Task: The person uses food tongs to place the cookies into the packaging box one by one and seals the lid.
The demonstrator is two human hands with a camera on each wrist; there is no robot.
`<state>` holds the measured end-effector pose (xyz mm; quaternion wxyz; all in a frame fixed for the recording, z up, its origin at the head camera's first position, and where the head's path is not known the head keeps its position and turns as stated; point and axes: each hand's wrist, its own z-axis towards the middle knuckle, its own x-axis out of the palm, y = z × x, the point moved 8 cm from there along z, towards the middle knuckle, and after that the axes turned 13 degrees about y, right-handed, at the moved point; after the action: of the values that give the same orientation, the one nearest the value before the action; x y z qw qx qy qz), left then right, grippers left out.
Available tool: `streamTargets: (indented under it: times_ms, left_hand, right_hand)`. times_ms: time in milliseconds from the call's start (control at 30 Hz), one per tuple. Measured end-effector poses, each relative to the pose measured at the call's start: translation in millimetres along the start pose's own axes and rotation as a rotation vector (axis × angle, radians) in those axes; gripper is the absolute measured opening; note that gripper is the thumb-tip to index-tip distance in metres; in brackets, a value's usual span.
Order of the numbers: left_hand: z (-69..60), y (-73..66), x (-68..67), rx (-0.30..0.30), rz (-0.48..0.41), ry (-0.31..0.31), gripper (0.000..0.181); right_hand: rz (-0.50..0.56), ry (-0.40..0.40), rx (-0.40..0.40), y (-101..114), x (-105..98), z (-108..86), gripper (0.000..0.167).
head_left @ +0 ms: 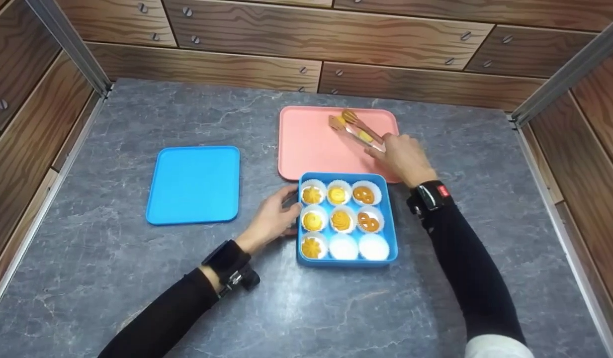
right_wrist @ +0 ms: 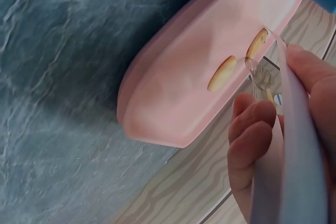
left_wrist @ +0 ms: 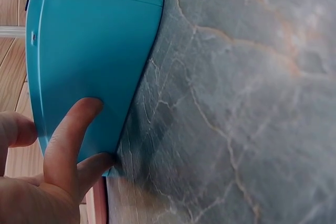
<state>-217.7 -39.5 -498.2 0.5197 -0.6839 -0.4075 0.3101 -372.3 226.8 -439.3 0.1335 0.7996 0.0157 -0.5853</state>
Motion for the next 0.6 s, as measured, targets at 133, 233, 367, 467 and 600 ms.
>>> streamTargets:
  times_ms: [133,233,367,467,600]
  left_hand:
    - [0.3,-1.5,0.9,0.004,0.003,0.003,0.057]
    - [0.8,-1.3,1.2,0.003,0.002,0.002,0.058]
    - [0.6,-0.4,2.2,-0.008,0.012,0.004,0.058]
    - [0.6,0.0,1.9,-0.013,0.008,0.0,0.058]
    - [0.8,0.1,0.8,-0.017,0.005,-0.005,0.058]
  right_hand:
    - [-0.021,0.001,0.001,3.0,1.4,-0.6,0.047]
    - [-0.03,-0.008,-0.009,4.7,1.2,-1.9,0.046]
    - [-0.036,-0.012,-0.021,3.5,2.0,-4.9,0.045]
    - [-0.029,-0.014,-0.03,0.7,2.1,-8.2,0.046]
    - [-0.017,-0.02,-0.037,-4.7,1.3,-14.2,0.048]
